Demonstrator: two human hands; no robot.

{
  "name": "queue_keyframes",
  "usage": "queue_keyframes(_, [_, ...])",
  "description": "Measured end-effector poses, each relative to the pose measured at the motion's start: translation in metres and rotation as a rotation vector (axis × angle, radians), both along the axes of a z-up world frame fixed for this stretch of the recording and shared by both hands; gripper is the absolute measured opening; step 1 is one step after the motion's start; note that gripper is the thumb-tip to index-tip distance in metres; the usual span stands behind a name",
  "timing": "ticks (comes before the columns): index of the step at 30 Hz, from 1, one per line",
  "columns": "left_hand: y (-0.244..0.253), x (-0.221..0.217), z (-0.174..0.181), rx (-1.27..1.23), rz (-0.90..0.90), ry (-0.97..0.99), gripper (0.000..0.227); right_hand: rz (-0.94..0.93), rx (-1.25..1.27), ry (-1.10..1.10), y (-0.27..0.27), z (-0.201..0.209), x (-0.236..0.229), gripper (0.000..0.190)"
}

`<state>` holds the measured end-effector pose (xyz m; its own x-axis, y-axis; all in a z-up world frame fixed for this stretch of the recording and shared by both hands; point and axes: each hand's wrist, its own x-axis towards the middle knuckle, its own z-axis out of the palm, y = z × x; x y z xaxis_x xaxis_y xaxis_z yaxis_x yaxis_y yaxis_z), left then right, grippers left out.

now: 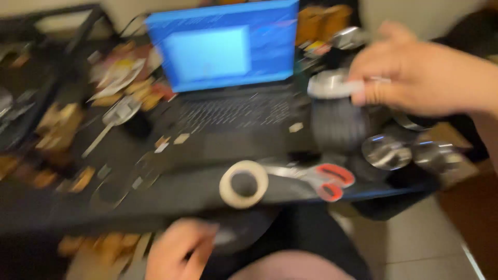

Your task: The person applies white tape to the rims of several black cups. They peel tape from a roll, wrap it around the cup edges, and use scissors to cut the tape. The person handles multiple cups and pieces of tape throughout the process.

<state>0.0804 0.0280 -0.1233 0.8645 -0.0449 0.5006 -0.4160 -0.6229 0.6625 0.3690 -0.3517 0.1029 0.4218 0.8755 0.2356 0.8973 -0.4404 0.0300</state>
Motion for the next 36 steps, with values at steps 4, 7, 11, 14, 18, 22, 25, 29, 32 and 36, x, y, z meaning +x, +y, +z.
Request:
queue_keyframes(4, [-0.049, 0.045, 0.133, -0.015, -0.191, -0.112, 0.019, 0.388, -0.050, 0.710, 0.086, -0.032, -0.063, 0.041])
queue_keyframes(7, [-0.056, 0.062, 0.152, 0.016, -0.299, 0.232, 0.031, 0.340, -0.162, 0.905, 0.117, -0.057, -0.085, 0.028])
queue_keyframes(11, [-0.045, 0.060, 0.132, -0.152, -0.256, 0.434, 0.016, 0.405, -0.095, 0.987, 0.133, -0.086, -0.084, 0.027])
queue_keyframes(14, [-0.042, 0.058, 0.129, -0.151, -0.203, 0.555, 0.012, 0.339, -0.113, 1.010, 0.136, -0.097, -0.081, 0.026])
queue_keyframes(18, [-0.041, 0.061, 0.116, -0.067, -0.075, 0.388, 0.009, 0.376, -0.067, 1.108, 0.139, -0.118, -0.072, 0.034])
queue_keyframes(22, [-0.038, 0.062, 0.100, -0.203, -0.079, 0.274, 0.011, 0.369, 0.165, 1.509, 0.137, -0.184, -0.048, 0.026])
queue_keyframes(25, [-0.035, 0.062, 0.096, -0.211, -0.077, 0.502, 0.013, 0.372, 0.267, 1.637, 0.137, -0.215, -0.049, 0.026])
queue_keyframes(29, [-0.032, 0.062, 0.094, -0.254, -0.096, 0.636, 0.019, 0.351, 0.248, 1.649, 0.143, -0.205, -0.064, 0.025])
queue_keyframes(32, [-0.031, 0.061, 0.099, -0.158, -0.113, 0.667, 0.015, 0.339, 0.196, 1.636, 0.145, -0.204, -0.063, 0.025])
queue_keyframes(36, [-0.032, 0.062, 0.091, -0.061, -0.165, 0.533, 0.009, 0.324, 0.169, 1.646, 0.149, -0.190, -0.072, 0.022])
